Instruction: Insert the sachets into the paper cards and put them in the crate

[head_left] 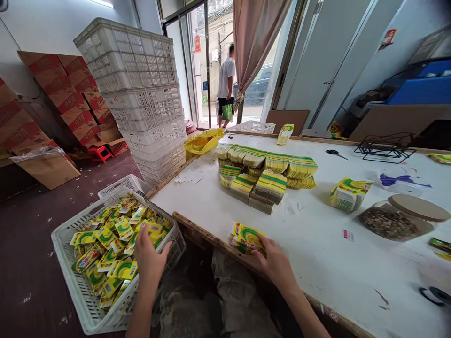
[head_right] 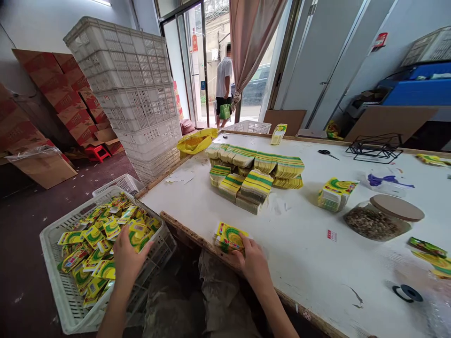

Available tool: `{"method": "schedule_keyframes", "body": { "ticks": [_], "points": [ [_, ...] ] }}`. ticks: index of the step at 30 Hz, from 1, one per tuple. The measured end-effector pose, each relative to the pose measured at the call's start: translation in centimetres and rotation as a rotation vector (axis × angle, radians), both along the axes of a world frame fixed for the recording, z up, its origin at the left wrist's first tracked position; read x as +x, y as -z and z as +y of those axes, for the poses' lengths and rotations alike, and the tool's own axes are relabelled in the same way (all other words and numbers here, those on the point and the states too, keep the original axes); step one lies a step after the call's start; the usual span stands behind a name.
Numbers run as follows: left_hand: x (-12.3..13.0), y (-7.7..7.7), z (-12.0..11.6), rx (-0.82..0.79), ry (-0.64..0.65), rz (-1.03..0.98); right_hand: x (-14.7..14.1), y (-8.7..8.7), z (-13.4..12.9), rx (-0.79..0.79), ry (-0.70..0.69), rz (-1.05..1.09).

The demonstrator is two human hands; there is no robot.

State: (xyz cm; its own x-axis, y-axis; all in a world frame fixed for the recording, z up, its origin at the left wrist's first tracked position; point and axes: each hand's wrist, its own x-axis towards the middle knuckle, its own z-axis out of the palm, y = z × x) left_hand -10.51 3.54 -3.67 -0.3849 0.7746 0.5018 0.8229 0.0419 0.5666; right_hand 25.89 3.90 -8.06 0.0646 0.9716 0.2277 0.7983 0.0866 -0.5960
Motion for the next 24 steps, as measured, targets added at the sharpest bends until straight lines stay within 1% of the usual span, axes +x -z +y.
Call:
{"method": "schedule_keyframes", "body": {
  "ticks": [1, 2, 3, 4, 6, 8, 10, 12, 13, 16, 18, 19, 21, 23, 24],
  "points": [
    [-0.6, 0.1, 0.2, 0.002, 0.008, -0.012, 0.5, 0.5, 0.3, -0.011, 0.011, -0.054],
    [-0.6, 0.2, 0.2, -0.014, 0.060, -0.040, 0.8, 0.9, 0.4, -0.013, 0.011, -0.094],
    [-0.1, 0.4, 0.1, -0.044, 0.141, -0.077, 0.9, 1.2, 0.5, -0.008, 0.009, -0.120],
    [0.8, 0.6, -0.1, -0.085, 0.233, -0.120, 1.0, 1.4, 0.5, 0.001, 0.008, -0.135],
    [3.6, 1.2, -0.7, -0.189, 0.401, -0.217, 0.9, 1.6, 0.4, 0.016, 0.013, -0.142],
    [6.5, 1.4, -1.4, -0.304, 0.529, -0.314, 0.8, 1.6, 0.4, 0.034, 0.024, -0.143],
    [8.9, 1.3, -2.2, -0.411, 0.665, -0.380, 0.8, 1.6, 0.3, 0.037, 0.043, -0.160],
    [10.3, 0.9, -2.9, -0.497, 0.795, -0.407, 0.9, 1.5, 0.2, 0.019, 0.056, -0.184],
    [10.7, 0.8, -3.2, -0.529, 0.839, -0.415, 0.9, 1.4, 0.2, 0.009, 0.058, -0.188],
    [11.3, 0.8, -3.6, -0.595, 0.888, -0.467, 1.0, 0.8, 0.2, 0.032, 0.067, -0.147],
    [11.7, 1.5, -3.6, -0.639, 0.900, -0.559, 0.6, 0.0, 0.0, 0.080, 0.088, -0.049],
    [12.1, 1.9, -3.4, -0.653, 0.908, -0.636, 0.2, -0.5, -0.3, 0.097, 0.094, 0.023],
    [13.3, 2.7, -3.0, -0.621, 0.933, -0.863, -1.3, -1.6, -1.1, 0.091, 0.058, 0.195],
    [14.8, 3.1, -2.5, -0.497, 0.939, -1.171, -3.5, -2.7, -2.4, 0.032, -0.055, 0.365],
    [15.6, 3.0, -2.3, -0.413, 0.911, -1.332, -4.7, -3.2, -3.2, -0.006, -0.132, 0.438]
  ]
}}
